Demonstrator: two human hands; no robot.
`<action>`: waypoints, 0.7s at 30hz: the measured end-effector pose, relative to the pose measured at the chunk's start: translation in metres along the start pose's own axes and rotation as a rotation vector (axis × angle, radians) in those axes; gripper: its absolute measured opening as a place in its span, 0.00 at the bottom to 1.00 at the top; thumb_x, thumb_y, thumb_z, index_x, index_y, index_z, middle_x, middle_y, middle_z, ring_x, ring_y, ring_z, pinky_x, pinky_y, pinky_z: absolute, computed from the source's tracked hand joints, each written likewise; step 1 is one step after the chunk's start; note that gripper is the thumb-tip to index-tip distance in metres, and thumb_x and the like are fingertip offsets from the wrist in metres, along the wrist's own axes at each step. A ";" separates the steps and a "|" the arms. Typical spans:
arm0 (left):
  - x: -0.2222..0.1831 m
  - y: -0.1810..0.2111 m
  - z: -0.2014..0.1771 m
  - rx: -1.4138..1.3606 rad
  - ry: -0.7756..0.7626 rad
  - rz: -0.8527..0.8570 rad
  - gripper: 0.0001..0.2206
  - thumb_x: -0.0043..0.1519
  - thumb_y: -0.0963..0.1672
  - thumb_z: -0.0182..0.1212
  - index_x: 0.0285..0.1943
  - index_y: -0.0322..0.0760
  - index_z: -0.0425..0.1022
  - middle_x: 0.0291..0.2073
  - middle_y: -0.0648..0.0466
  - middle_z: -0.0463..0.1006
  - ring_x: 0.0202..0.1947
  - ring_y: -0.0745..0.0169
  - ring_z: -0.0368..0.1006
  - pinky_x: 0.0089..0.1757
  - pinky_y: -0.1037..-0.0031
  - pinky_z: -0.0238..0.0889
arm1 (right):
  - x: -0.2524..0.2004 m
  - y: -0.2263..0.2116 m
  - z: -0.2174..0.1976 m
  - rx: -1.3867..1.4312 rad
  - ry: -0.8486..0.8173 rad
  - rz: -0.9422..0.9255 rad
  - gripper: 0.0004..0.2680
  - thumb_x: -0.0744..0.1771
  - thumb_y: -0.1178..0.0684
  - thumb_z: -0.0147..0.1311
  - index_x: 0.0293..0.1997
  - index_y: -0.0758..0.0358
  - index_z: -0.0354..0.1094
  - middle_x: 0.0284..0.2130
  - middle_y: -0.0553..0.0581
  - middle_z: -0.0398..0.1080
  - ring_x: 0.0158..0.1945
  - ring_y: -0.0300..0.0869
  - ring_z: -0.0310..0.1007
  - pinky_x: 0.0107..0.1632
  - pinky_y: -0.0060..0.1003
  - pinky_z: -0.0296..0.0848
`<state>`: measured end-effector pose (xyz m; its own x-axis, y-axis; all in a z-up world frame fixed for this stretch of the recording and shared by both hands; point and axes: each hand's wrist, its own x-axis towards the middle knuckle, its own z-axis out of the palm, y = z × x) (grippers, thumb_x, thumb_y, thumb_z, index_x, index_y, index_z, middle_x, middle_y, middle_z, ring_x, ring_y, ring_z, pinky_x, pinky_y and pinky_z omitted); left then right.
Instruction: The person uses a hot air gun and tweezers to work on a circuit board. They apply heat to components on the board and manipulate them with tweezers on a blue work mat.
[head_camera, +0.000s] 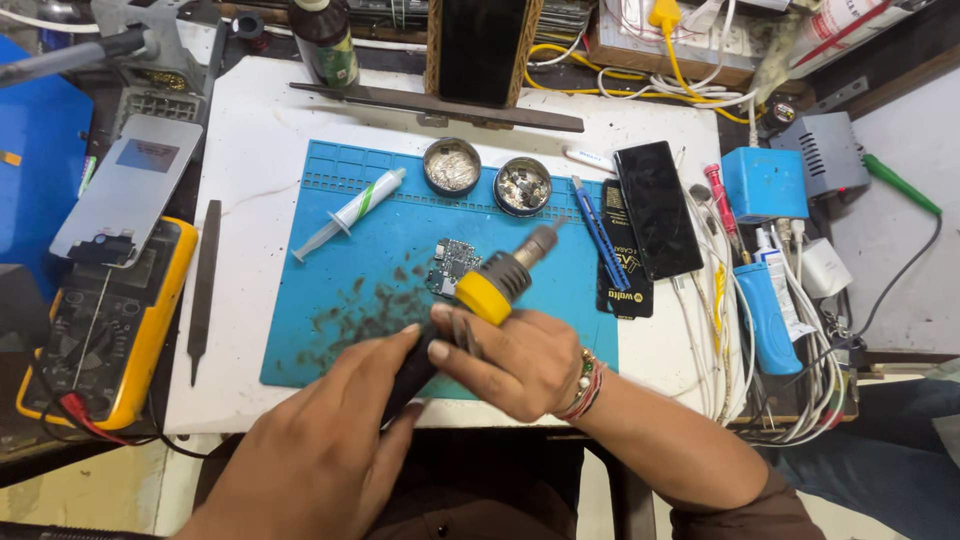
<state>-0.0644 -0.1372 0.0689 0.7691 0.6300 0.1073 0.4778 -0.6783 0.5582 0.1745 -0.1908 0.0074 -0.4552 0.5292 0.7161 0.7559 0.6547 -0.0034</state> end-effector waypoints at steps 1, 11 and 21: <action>-0.003 0.003 0.003 0.078 0.130 0.056 0.29 0.57 0.45 0.63 0.67 0.31 0.61 0.51 0.38 0.76 0.45 0.41 0.77 0.42 0.59 0.72 | 0.001 0.004 -0.001 -0.012 -0.008 0.012 0.12 0.68 0.59 0.62 0.58 0.65 0.71 0.54 0.69 0.73 0.37 0.44 0.79 0.35 0.35 0.74; -0.062 -0.009 0.127 -0.508 0.248 -0.331 0.36 0.56 0.51 0.69 0.70 0.27 0.65 0.41 0.49 0.76 0.36 0.59 0.70 0.38 0.69 0.67 | -0.004 0.006 -0.006 -0.051 0.049 0.175 0.12 0.67 0.61 0.65 0.56 0.64 0.70 0.54 0.68 0.74 0.29 0.40 0.74 0.32 0.33 0.70; 0.036 -0.028 0.101 -0.656 0.771 0.210 0.28 0.72 0.59 0.49 0.71 0.41 0.59 0.68 0.39 0.66 0.72 0.48 0.63 0.72 0.54 0.54 | -0.021 0.014 -0.008 0.248 0.052 0.136 0.16 0.69 0.56 0.67 0.61 0.59 0.62 0.55 0.68 0.72 0.33 0.42 0.76 0.35 0.34 0.72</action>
<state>-0.0069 -0.1334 -0.0258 0.2189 0.7505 0.6235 -0.1379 -0.6088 0.7813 0.1979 -0.1967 -0.0020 -0.3281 0.5972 0.7319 0.6671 0.6951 -0.2681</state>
